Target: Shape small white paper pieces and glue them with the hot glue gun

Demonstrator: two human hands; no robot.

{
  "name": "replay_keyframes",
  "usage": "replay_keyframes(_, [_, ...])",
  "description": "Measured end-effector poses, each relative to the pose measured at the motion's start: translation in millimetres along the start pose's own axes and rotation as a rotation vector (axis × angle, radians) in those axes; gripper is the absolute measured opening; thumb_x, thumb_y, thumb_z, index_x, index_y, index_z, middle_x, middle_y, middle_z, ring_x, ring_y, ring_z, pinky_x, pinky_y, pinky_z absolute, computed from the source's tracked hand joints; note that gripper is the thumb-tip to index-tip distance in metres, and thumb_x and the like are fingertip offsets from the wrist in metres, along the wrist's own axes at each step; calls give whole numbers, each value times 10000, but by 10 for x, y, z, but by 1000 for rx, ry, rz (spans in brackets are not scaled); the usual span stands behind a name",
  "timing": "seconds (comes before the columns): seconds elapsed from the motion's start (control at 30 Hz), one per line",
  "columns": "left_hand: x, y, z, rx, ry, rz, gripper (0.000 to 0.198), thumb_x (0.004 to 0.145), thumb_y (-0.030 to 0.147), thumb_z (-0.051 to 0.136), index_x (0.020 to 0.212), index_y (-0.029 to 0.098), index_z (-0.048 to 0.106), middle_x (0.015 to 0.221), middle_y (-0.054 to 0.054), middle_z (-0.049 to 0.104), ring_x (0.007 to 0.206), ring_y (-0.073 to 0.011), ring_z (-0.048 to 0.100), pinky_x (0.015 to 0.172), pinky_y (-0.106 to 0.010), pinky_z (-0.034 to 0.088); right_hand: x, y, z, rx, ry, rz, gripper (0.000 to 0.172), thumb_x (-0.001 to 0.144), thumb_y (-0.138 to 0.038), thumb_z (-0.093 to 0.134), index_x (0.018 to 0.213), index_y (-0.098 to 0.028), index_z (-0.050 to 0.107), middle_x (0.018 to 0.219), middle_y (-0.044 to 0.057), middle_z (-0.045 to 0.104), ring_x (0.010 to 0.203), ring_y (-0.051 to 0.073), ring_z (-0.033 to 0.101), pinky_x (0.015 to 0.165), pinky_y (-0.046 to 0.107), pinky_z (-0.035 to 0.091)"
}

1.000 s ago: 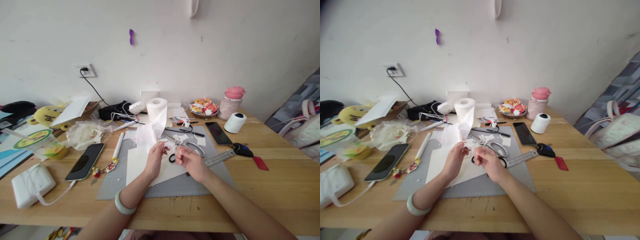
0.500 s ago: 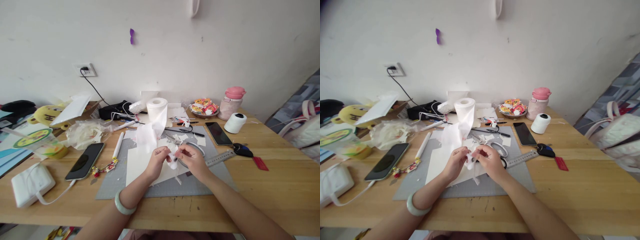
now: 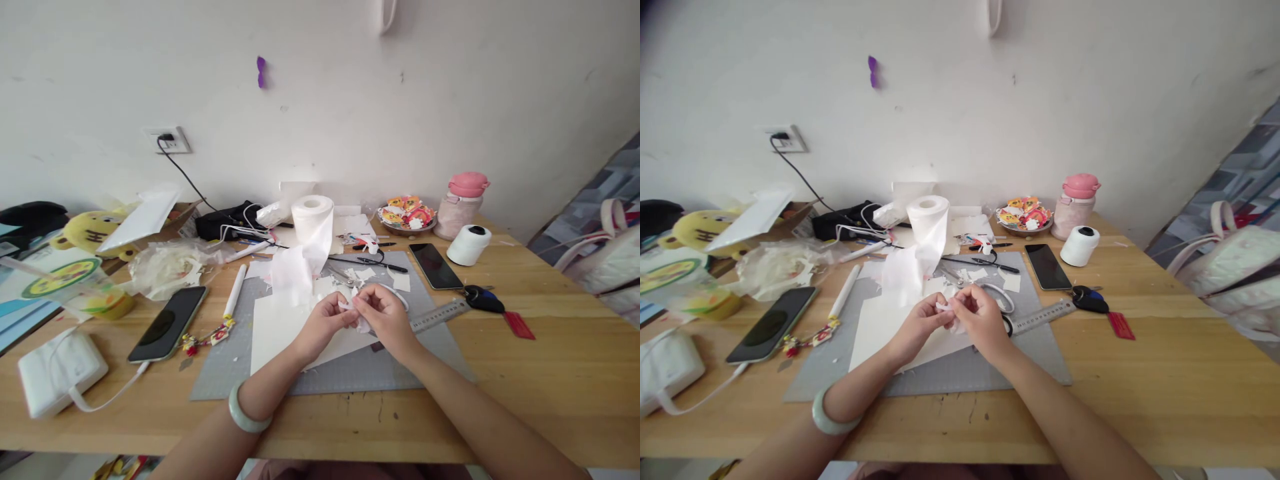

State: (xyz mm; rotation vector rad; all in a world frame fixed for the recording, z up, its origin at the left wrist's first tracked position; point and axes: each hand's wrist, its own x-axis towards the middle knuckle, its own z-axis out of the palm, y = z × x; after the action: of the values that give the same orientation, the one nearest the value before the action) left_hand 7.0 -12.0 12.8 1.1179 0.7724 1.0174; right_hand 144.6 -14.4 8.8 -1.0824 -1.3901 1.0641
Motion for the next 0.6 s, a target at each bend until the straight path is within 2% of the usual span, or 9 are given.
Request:
replay_keyframes(0.1, [-3, 7, 8, -25, 9, -9, 349, 619, 323, 742, 632, 184, 423, 528, 76, 490, 520, -86, 464, 564, -225, 344, 38, 26, -22, -22, 52, -6, 184, 734, -317, 586, 655, -203, 465, 619, -35, 452, 573, 118, 439, 546, 236, 357])
replay_keyframes(0.23, [-10, 13, 5, -43, 7, -3, 349, 613, 295, 746, 640, 185, 416, 523, 83, 469, 516, -81, 456, 555, -218, 337, 70, 23, -24, -17, 38, 12, 213, 681, -310, 610, 592, -194, 455, 725, -7, 531, 622, 123, 472, 594, 246, 382])
replay_keyframes(0.4, [-15, 2, -7, -56, -13, -5, 344, 614, 279, 745, 677, 191, 419, 564, 72, 503, 524, -83, 466, 547, -221, 343, 71, -6, -11, 13, 64, 84, 247, 668, -356, 613, 578, -203, 440, 547, -41, 483, 520, 122, 450, 506, 243, 359])
replay_keyframes(0.6, [-3, 4, -10, -47, -39, -13, 344, 614, 245, 741, 670, 187, 406, 577, 73, 480, 519, -71, 454, 545, -219, 359, 114, -49, -72, 45, 180, 73, 279, 667, -382, 628, 584, -206, 428, 575, -27, 525, 553, 128, 479, 561, 263, 393])
